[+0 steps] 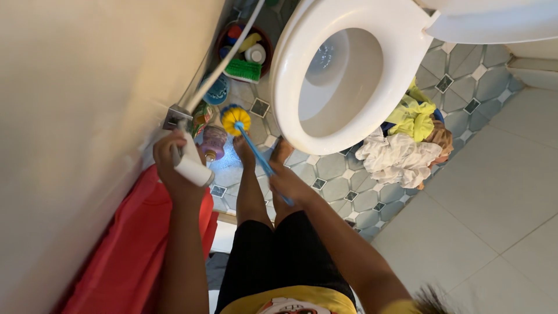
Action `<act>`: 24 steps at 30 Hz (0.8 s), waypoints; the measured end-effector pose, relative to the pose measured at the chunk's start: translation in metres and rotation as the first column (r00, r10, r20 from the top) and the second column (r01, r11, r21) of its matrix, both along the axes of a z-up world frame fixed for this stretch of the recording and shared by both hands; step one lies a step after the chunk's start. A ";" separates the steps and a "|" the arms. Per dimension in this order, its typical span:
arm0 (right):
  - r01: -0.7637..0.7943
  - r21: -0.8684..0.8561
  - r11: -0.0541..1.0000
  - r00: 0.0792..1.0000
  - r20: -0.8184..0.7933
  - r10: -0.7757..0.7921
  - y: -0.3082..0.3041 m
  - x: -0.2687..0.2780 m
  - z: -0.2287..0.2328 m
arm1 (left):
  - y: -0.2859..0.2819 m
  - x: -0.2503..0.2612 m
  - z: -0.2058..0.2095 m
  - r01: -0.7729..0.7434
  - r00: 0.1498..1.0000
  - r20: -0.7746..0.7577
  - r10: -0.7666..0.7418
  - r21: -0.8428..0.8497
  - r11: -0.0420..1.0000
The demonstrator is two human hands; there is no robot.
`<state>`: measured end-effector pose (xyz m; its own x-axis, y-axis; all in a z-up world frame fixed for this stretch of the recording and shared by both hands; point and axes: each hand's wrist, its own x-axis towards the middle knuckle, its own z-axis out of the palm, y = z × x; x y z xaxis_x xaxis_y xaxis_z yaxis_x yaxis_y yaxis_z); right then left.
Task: Cleaning the bathroom sink and toilet bowl and handling laundry
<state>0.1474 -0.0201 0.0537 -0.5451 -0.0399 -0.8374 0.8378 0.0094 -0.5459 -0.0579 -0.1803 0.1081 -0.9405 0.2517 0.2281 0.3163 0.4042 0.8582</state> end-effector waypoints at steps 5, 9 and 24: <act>0.471 -0.175 0.865 0.874 0.223 -0.431 -0.042 -0.059 -0.106 | 0.013 -0.004 0.009 0.049 0.995 0.093 -0.034 -0.163 0.985; 0.558 -0.183 0.809 0.822 0.250 -0.511 -0.078 -0.069 -0.197 | -0.012 -0.003 -0.038 0.034 0.999 -0.014 -0.040 -0.273 0.962; 0.801 -0.325 0.502 0.598 0.473 -0.647 -0.076 -0.157 -0.158 | -0.030 0.057 -0.074 -0.104 0.984 0.103 0.149 -0.350 0.931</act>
